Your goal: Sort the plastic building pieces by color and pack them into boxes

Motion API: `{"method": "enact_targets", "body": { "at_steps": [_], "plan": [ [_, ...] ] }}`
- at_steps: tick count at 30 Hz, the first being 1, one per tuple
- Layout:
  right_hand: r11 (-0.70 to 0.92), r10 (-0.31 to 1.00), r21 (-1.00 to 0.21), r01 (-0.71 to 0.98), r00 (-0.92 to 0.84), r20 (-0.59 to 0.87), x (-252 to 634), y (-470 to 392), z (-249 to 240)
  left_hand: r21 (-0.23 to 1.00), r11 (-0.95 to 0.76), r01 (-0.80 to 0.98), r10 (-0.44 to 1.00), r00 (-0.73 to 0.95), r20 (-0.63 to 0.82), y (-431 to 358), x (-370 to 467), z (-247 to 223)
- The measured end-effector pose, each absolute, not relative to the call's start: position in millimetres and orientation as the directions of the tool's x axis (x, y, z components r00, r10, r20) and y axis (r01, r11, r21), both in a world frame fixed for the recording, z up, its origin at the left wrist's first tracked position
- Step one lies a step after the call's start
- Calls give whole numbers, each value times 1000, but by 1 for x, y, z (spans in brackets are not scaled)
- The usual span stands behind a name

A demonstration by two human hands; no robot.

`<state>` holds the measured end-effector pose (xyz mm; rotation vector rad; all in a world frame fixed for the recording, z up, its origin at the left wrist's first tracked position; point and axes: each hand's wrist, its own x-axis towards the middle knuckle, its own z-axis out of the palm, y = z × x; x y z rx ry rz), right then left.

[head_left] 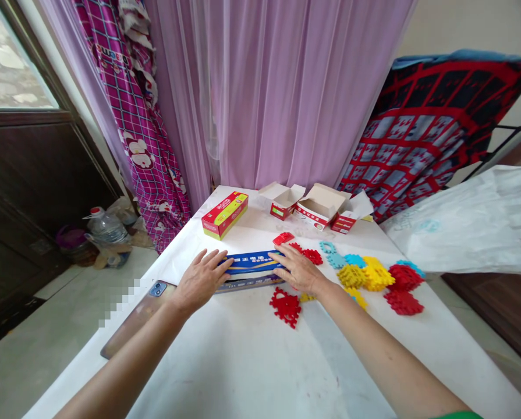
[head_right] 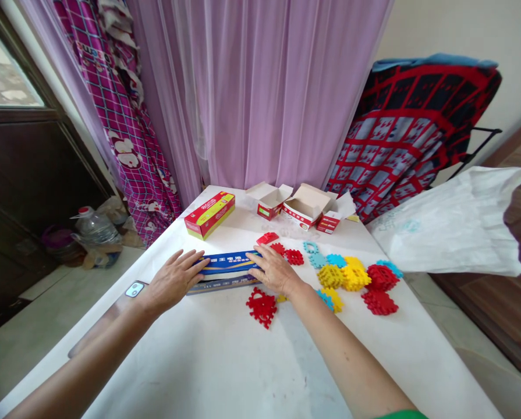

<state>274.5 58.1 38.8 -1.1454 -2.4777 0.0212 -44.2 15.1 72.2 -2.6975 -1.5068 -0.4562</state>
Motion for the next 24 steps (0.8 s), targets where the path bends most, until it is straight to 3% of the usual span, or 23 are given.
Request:
{"method": "enact_targets", "body": {
  "at_steps": [5, 14, 24],
  "plan": [
    [685, 680, -81, 724, -595, 429, 269, 47, 37, 122, -531, 839, 817, 468, 337, 1, -44, 58],
    [682, 672, -3, 731, -625, 398, 266, 44, 32, 167, -574, 802, 807, 518, 285, 6, -42, 47],
    [653, 669, 29, 757, -595, 445, 260, 40, 33, 64, -542, 838, 819, 509, 265, 12, -49, 51]
  ]
}}
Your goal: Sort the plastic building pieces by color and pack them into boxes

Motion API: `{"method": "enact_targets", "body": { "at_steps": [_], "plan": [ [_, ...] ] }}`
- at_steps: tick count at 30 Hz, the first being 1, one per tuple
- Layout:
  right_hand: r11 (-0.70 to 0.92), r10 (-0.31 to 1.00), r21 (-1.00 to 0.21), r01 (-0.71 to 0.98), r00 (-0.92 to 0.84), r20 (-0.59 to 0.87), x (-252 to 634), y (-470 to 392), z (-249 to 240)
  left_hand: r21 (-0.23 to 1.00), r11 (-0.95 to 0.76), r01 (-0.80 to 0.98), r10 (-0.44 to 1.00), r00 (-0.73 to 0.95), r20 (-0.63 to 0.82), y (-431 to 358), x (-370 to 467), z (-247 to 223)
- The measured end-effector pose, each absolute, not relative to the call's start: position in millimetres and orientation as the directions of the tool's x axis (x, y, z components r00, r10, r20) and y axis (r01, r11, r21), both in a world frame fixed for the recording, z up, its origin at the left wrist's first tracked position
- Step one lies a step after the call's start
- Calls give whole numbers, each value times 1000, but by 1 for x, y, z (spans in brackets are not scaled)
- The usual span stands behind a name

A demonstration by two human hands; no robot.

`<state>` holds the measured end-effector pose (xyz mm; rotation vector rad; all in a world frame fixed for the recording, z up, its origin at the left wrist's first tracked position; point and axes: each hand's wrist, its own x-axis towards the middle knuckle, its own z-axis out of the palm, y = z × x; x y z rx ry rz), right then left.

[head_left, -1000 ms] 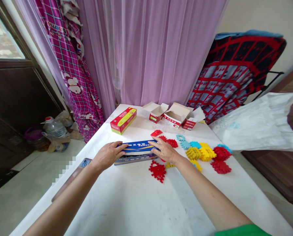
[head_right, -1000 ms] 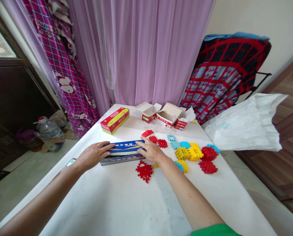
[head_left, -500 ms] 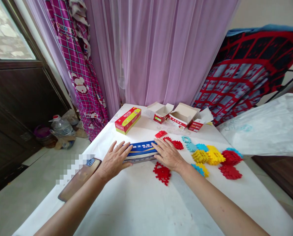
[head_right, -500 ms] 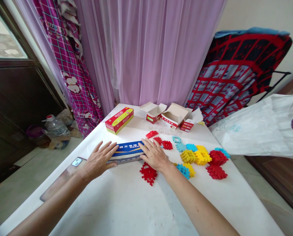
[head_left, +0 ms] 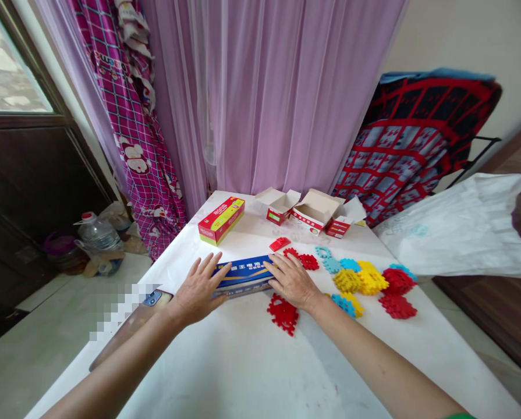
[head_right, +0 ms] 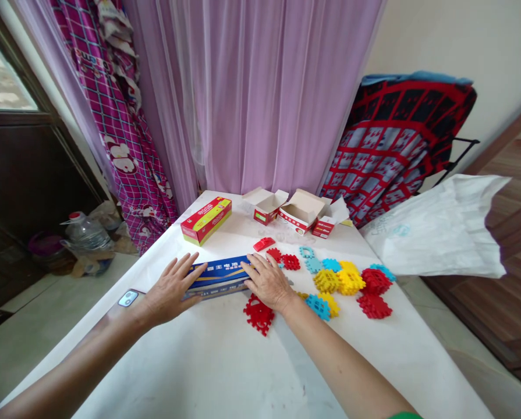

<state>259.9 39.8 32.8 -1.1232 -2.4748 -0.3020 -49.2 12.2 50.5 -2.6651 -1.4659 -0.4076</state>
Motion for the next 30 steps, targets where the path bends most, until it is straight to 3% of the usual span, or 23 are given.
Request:
{"method": "enact_targets", "body": {
  "at_steps": [4, 7, 11, 17, 22, 30],
  "plan": [
    [611, 677, -1, 792, -522, 519, 258, 31, 42, 45, -538, 841, 834, 524, 173, 23, -56, 56],
    [574, 680, -40, 818, -450, 579, 262, 21, 51, 99, -561, 822, 827, 551, 117, 26, -57, 62],
    [554, 682, -102, 827, -380, 625, 277, 2, 61, 116, -507, 854, 861, 495, 118, 34, -60, 80],
    [493, 661, -140, 858, -266, 702, 305, -30, 66, 14, -215, 976, 942, 204, 267, 85, -68, 134],
    [454, 655, -174, 874, -195, 730, 319, -51, 65, 20, 60, 998, 959, -63, 276, 146, -62, 169],
    [382, 664, -204, 901, -114, 739, 338, -74, 44, 65, 172, 983, 958, -182, 222, 187, -42, 147]
  ]
}}
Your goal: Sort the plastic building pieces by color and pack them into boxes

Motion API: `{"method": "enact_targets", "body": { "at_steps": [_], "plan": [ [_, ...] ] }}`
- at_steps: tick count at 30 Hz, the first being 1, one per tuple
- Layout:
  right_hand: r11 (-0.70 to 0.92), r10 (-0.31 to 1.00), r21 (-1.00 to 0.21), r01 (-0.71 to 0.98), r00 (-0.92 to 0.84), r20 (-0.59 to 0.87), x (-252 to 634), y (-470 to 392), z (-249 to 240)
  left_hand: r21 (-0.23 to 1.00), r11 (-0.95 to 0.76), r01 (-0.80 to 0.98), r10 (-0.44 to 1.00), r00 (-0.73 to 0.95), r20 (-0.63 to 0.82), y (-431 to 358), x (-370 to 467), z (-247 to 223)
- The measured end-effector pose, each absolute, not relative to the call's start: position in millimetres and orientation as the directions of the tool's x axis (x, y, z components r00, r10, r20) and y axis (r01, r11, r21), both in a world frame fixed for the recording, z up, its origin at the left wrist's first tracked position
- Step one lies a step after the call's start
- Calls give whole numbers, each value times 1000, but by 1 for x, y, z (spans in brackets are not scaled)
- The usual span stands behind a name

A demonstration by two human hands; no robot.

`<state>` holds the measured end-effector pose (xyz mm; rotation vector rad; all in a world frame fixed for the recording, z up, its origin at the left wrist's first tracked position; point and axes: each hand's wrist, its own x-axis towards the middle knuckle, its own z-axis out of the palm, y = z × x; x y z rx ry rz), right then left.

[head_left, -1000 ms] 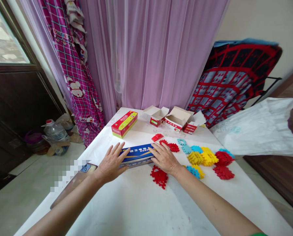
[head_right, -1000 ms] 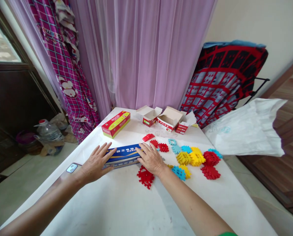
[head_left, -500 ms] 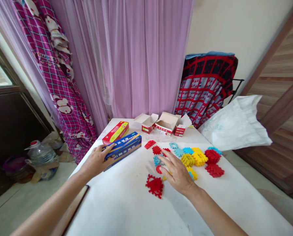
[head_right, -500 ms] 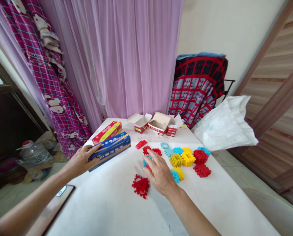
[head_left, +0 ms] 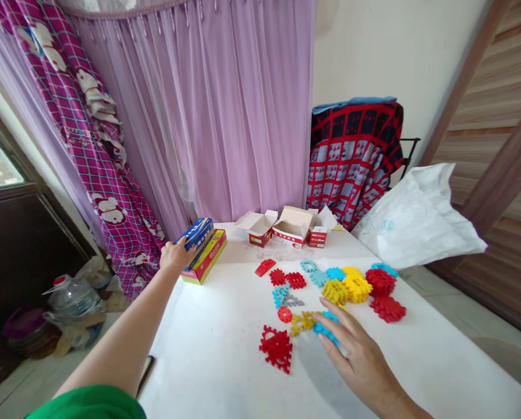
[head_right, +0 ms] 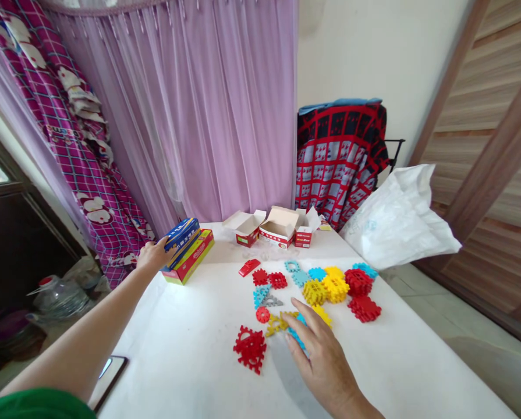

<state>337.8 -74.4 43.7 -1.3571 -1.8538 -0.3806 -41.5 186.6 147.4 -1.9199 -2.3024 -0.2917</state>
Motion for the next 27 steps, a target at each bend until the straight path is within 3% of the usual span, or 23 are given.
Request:
{"method": "enact_targets", "body": {
  "at_steps": [7, 10, 14, 18, 22, 27],
  "plan": [
    [399, 647, -274, 875, -57, 760, 333, -89, 41, 75, 93, 993, 964, -108, 242, 188, -43, 151],
    [411, 624, -306, 859, -20, 781, 330, -99, 44, 83, 64, 994, 936, -89, 339, 171, -39, 146],
    [387, 598, -394, 834, 98, 796, 337, -115, 39, 85, -266, 960, 750, 151, 644, 122, -12, 100],
    [285, 544, -528, 800, 318, 776, 359, -126, 19, 83, -492, 867, 664, 311, 680, 57, 24, 20],
    [151, 459, -748, 647, 624, 632, 386, -125, -13, 179, -458, 871, 718, 243, 652, 19, 42, -35],
    [113, 403, -937, 331, 847, 348, 408, -112, -45, 232, -369, 900, 830, 207, 518, 14, 41, -37]
  ]
}}
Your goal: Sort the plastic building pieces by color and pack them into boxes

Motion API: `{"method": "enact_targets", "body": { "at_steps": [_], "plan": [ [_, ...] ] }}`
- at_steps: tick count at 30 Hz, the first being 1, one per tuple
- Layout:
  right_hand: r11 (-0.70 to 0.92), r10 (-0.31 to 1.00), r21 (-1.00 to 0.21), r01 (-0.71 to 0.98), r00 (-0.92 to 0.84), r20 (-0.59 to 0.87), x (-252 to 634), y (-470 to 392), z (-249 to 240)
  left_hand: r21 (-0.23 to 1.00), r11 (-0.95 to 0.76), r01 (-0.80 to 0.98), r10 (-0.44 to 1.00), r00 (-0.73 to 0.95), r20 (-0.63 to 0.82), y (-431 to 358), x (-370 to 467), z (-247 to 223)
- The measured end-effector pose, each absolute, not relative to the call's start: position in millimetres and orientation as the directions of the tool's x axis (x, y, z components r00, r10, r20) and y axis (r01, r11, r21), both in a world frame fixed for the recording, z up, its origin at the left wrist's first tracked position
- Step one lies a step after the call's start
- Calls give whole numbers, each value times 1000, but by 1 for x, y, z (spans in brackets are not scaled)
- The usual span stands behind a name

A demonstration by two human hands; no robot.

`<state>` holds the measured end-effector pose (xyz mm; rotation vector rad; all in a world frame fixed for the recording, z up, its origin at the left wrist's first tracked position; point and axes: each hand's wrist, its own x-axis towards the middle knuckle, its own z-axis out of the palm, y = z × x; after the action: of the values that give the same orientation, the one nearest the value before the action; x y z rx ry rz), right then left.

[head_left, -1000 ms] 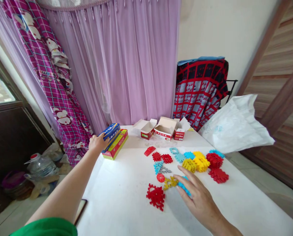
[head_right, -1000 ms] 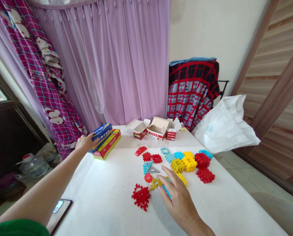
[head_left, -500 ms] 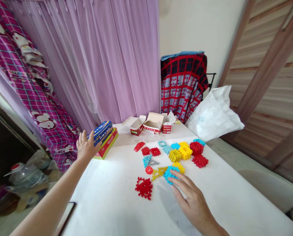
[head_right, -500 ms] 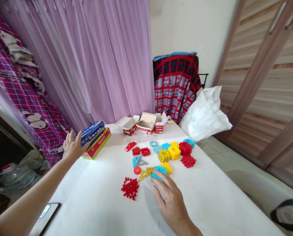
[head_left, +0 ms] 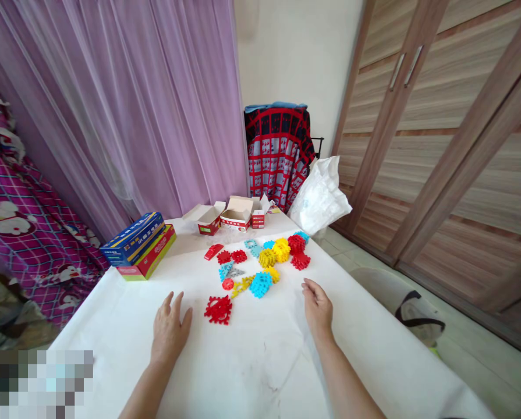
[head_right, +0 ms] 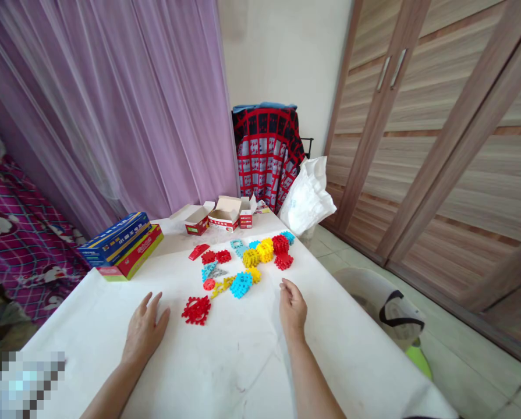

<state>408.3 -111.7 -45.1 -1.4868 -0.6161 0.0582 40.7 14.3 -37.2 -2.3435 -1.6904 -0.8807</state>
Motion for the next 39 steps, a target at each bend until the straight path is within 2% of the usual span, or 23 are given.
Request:
{"method": "enact_targets", "body": {
  "at_steps": [5, 16, 25, 31, 35, 39],
  "plan": [
    [93, 453, -952, 292, 839, 302, 411, -106, -53, 157, -320, 934, 899, 247, 363, 14, 45, -23],
    [91, 484, -934, 346, 804, 345, 401, -109, -47, 142, -319, 937, 916, 266, 301, 11, 49, -12],
    [31, 614, -905, 425, 706, 353, 387, -120, -42, 146, -287, 947, 936, 244, 254, 18, 51, -16],
    [-13, 706, -805, 594, 576, 413, 385, -126, -39, 137, -252, 958, 951, 219, 216, 38, 72, -7],
    [-35, 721, -727, 686, 521, 457, 385, -126, -39, 132, -240, 962, 957, 212, 197, 45, 83, -3],
    [-3, 719, -587, 810, 409, 561, 382, -120, -36, 148, -259, 954, 956, 231, 183, 43, 84, -3]
  ]
}}
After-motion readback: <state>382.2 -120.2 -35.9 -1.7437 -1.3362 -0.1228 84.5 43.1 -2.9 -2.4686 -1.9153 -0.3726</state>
